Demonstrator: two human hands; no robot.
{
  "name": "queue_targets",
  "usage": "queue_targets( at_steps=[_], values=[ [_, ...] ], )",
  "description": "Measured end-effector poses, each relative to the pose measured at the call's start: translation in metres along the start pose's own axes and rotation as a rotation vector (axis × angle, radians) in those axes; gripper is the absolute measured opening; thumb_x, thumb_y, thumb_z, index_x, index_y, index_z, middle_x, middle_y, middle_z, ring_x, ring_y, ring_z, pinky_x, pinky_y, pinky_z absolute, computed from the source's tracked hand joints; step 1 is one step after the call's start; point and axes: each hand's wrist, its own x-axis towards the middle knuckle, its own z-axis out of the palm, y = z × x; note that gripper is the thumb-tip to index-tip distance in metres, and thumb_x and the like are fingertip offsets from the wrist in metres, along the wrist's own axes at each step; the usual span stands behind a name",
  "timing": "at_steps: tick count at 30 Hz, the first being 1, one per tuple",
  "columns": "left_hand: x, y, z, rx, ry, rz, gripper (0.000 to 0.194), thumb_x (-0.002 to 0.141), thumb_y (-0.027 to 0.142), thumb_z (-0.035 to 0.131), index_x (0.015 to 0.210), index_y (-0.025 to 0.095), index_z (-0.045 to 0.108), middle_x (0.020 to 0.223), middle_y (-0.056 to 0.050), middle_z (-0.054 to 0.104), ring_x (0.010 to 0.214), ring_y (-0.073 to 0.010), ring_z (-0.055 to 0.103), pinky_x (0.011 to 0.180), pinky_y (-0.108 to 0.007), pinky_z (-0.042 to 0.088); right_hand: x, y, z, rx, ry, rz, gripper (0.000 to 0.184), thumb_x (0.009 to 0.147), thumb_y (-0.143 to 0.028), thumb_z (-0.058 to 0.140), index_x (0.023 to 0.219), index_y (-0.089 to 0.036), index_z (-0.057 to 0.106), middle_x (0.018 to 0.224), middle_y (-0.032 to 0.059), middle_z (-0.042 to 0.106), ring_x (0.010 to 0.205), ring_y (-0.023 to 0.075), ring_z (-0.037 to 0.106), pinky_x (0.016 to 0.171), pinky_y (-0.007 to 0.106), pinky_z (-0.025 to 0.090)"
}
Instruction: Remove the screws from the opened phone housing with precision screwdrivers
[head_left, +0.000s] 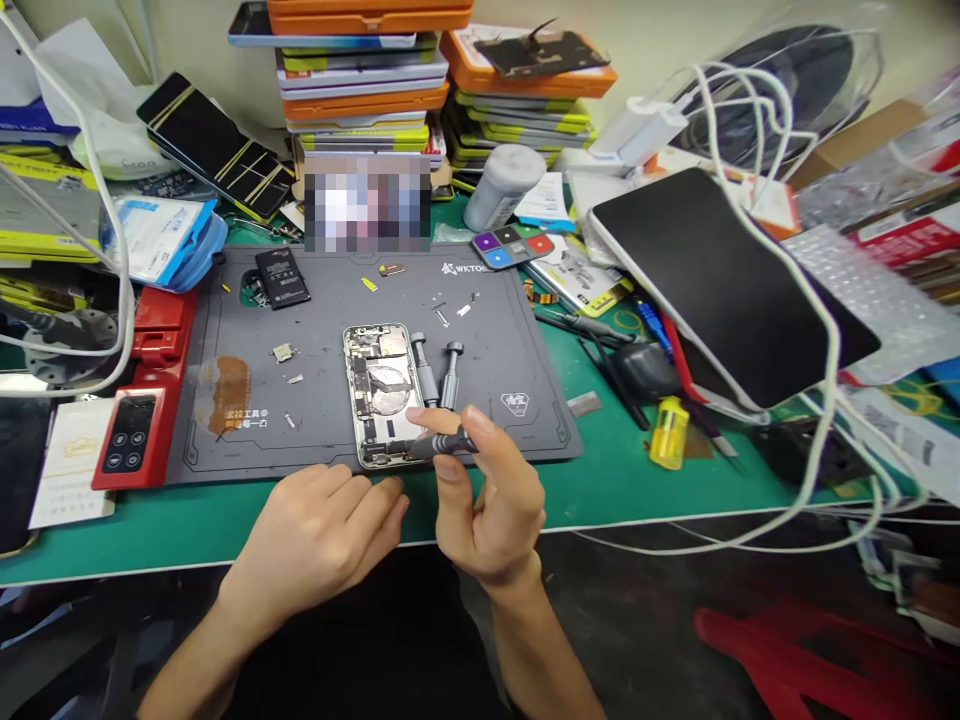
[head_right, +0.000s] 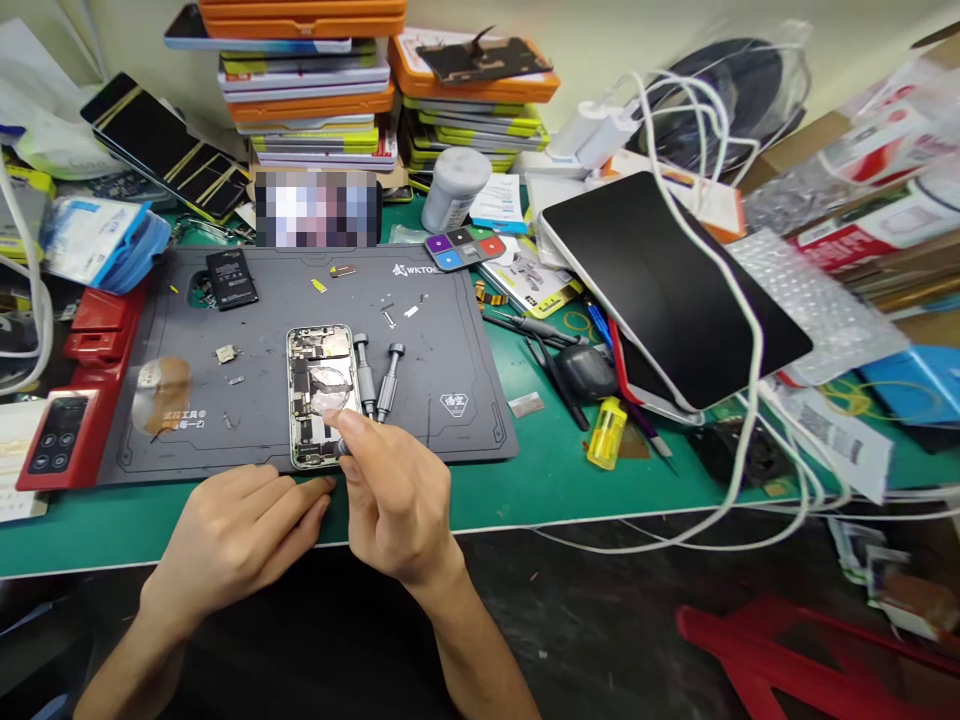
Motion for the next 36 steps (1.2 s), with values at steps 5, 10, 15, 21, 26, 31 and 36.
queue_targets(
  at_steps=[5, 10, 15, 21, 26, 31, 36],
  values=[
    [0.001, 0.004, -0.001, 0.001, 0.103, -0.029, 0.015, 0.103, 0.01, 0.066, 0.088, 0.014, 0.067, 0.068, 0.001, 0.055, 0.063, -0.0162, 0.044, 0.057, -0.038, 0.032, 0.006, -0.003, -0.003, -0.073, 0.025, -0.025, 0.06, 0.1, -0.01, 0.074, 0.156, -0.015, 0.054, 0.106, 0.0078, 0.076, 0.097, 0.0199, 0.074, 0.085, 0.037, 0.066],
    [-0.005, 0.008, -0.01, 0.04, 0.213, -0.162, 0.028, 0.096, 0.003, 0.061, 0.072, 0.018, 0.055, 0.063, 0.001, 0.045, 0.063, -0.0164, 0.034, 0.058, -0.038, 0.028, 0.003, -0.002, -0.006, 0.077, 0.087, 0.03, 0.07, 0.096, 0.009, 0.064, 0.159, -0.021, 0.055, 0.114, 0.0088, 0.075, 0.101, 0.0196, 0.075, 0.08, 0.036, 0.065],
    [-0.007, -0.007, -0.03, 0.22, 0.191, -0.364, 0.011, 0.103, 0.009, 0.067, 0.094, 0.015, 0.067, 0.082, -0.002, 0.065, 0.078, -0.0185, 0.054, 0.074, -0.038, 0.043, 0.004, -0.004, -0.006, 0.043, 0.083, -0.002, 0.067, 0.095, 0.01, 0.063, 0.157, -0.014, 0.056, 0.122, 0.014, 0.075, 0.11, 0.0222, 0.076, 0.084, 0.038, 0.067],
    [-0.001, -0.026, -0.031, 0.393, 0.055, -0.344, 0.014, 0.105, 0.021, 0.072, 0.117, 0.017, 0.077, 0.105, -0.007, 0.07, 0.095, -0.0267, 0.057, 0.083, -0.043, 0.045, 0.003, -0.005, -0.005, 0.007, 0.102, -0.011, 0.062, 0.098, 0.003, 0.068, 0.157, -0.015, 0.057, 0.116, 0.0123, 0.075, 0.107, 0.0212, 0.075, 0.086, 0.038, 0.067],
    [0.005, -0.03, -0.022, 0.428, 0.042, -0.288, 0.004, 0.104, 0.02, 0.073, 0.107, 0.019, 0.076, 0.107, -0.004, 0.072, 0.098, -0.0285, 0.057, 0.08, -0.044, 0.042, 0.003, -0.003, -0.005, 0.067, 0.11, 0.042, 0.067, 0.095, 0.012, 0.063, 0.156, -0.016, 0.057, 0.121, 0.0119, 0.072, 0.109, 0.0176, 0.073, 0.084, 0.032, 0.067],
    [0.007, -0.031, -0.018, 0.454, 0.024, -0.297, 0.006, 0.107, 0.021, 0.069, 0.106, 0.016, 0.071, 0.106, -0.007, 0.069, 0.098, -0.028, 0.058, 0.082, -0.043, 0.042, 0.006, -0.004, -0.005, 0.061, 0.105, 0.035, 0.062, 0.096, 0.01, 0.063, 0.153, -0.015, 0.057, 0.117, 0.0106, 0.07, 0.105, 0.0175, 0.072, 0.08, 0.031, 0.066],
    [0.008, -0.022, -0.02, 0.147, 0.115, -0.381, 0.004, 0.112, 0.013, 0.058, 0.112, 0.017, 0.059, 0.11, -0.006, 0.064, 0.102, -0.0205, 0.058, 0.09, -0.037, 0.046, 0.007, -0.005, -0.006, 0.047, 0.08, 0.024, 0.053, 0.1, 0.004, 0.061, 0.15, -0.014, 0.057, 0.115, 0.0106, 0.069, 0.107, 0.0199, 0.071, 0.082, 0.035, 0.066]
  ],
)
